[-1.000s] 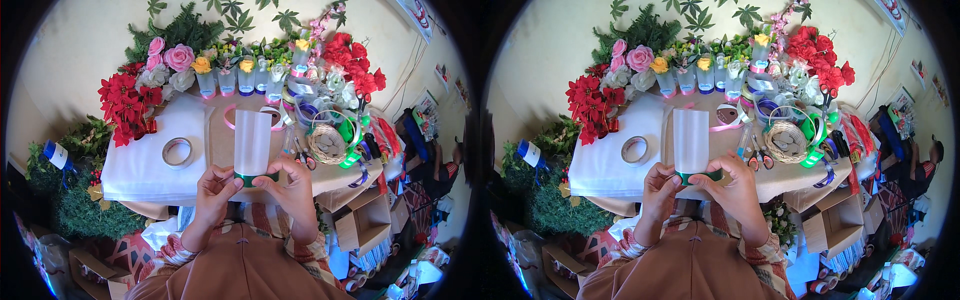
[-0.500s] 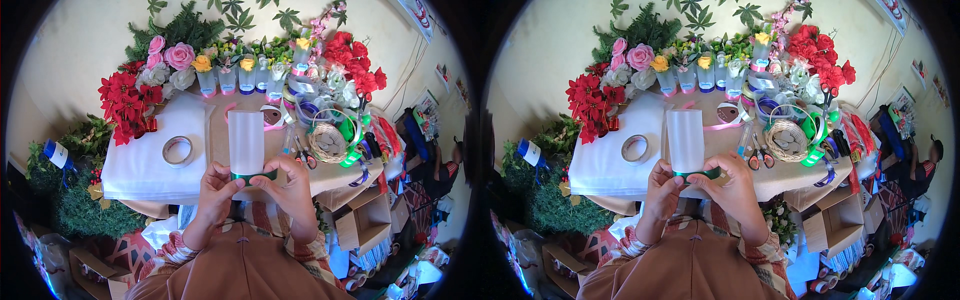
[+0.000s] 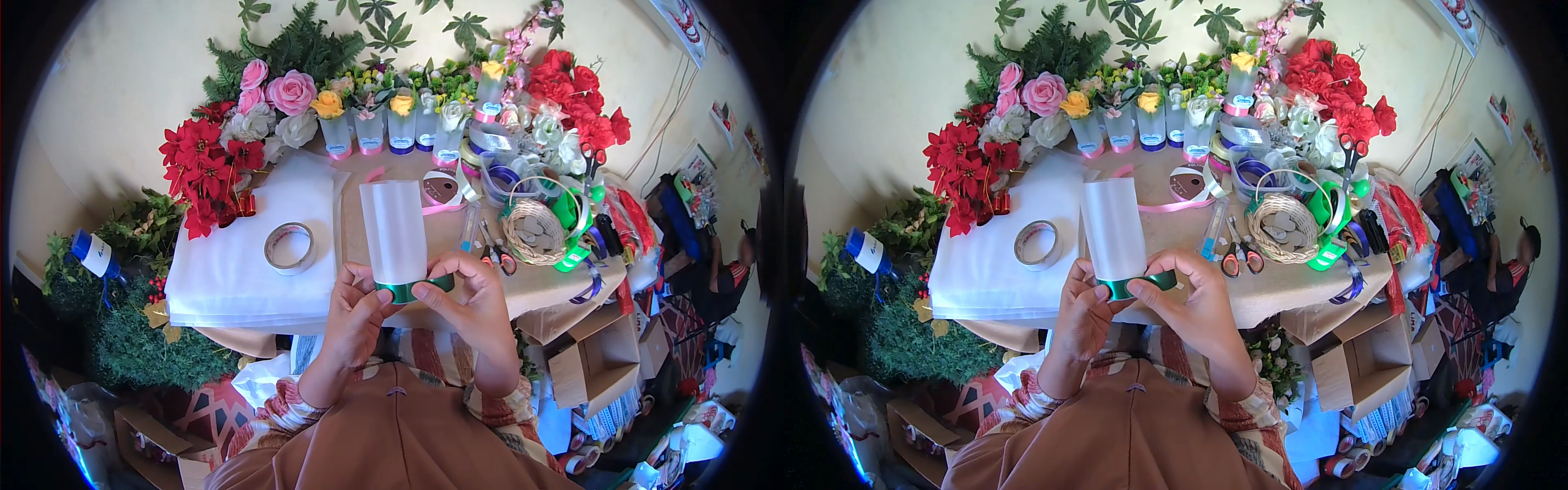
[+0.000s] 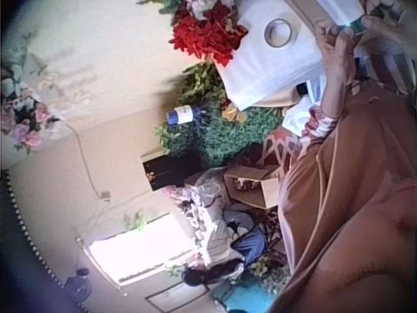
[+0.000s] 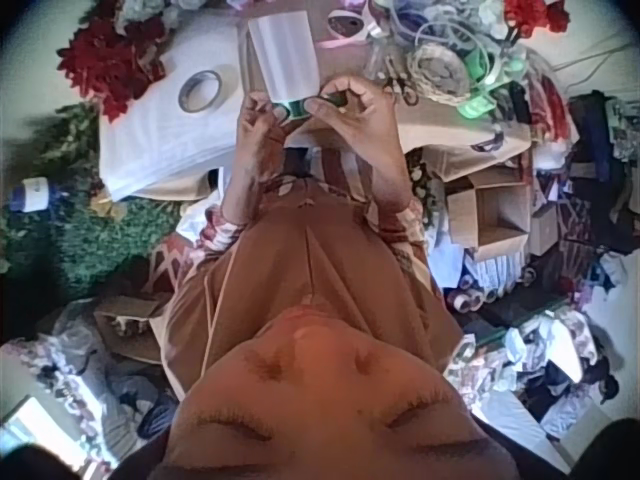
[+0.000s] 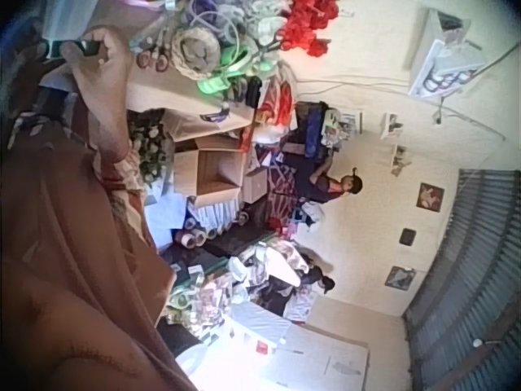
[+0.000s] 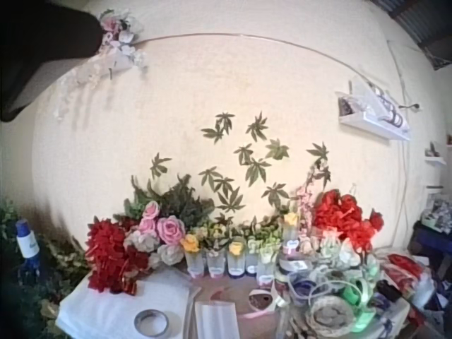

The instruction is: The person arranges artificial flowers into a small plastic vase. They first secure the base of the vase with green tape, then insert a pink rose and small yellow flowers into the opening. Finally, they wrap the exterior of the vase with a translucent white sheet, securing it with tape.

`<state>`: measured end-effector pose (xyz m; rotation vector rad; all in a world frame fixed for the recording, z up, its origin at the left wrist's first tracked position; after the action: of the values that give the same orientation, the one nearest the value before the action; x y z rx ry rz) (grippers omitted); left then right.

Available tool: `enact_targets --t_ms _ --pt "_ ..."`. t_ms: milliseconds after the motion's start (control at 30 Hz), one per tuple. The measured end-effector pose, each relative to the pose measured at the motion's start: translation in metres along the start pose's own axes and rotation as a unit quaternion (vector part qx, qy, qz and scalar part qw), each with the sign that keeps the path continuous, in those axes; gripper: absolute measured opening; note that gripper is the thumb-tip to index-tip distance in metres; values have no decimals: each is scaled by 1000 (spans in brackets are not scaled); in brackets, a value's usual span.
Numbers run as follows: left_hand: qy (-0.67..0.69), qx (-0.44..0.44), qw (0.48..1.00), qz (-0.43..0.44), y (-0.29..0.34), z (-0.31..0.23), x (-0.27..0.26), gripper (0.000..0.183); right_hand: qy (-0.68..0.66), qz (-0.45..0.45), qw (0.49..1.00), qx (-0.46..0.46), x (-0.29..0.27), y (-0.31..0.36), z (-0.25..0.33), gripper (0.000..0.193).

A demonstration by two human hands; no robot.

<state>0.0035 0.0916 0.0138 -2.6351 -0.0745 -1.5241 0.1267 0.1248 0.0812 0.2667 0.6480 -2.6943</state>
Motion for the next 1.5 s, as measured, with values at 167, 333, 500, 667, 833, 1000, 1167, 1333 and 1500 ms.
enact_targets --t_ms 167,333,500,667,833,1000,1167,1333,1500 --pt "-40 29 998 29 1 -3 5 42 58 -20 997 -48 1 5 17 18" --pt "4 16 998 63 2 -3 9 51 -41 -9 999 -20 1 8 17 19" --pt "-3 17 998 62 1 -3 6 62 -55 -4 998 -27 -2 8 19 16" --pt "-12 25 998 53 2 -6 10 70 -61 3 998 -6 -3 10 14 13" --pt "34 -7 996 80 3 -1 11 81 -56 6 998 -15 -3 9 16 11" --pt "33 -9 996 83 4 -1 9 81 -47 5 999 -10 -3 9 16 11" --pt "1 24 997 72 6 -5 13 65 -38 6 999 -15 -2 9 19 11" --pt "10 19 996 86 5 -4 15 61 -42 6 999 -5 -1 9 22 11" --pt "9 12 996 87 6 -3 16 62 -38 2 999 -6 0 10 22 11"
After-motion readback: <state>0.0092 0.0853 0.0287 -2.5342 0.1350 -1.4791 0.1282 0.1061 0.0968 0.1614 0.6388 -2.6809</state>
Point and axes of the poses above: each hand's wrist, its own y-axis away from the middle knuckle, its own x-axis out of the palm, z = x × y, the point moved 10 cm from there along -y, towards the middle knuckle, and after that the axes turned 11 degrees about y, right-handed, at the moved point
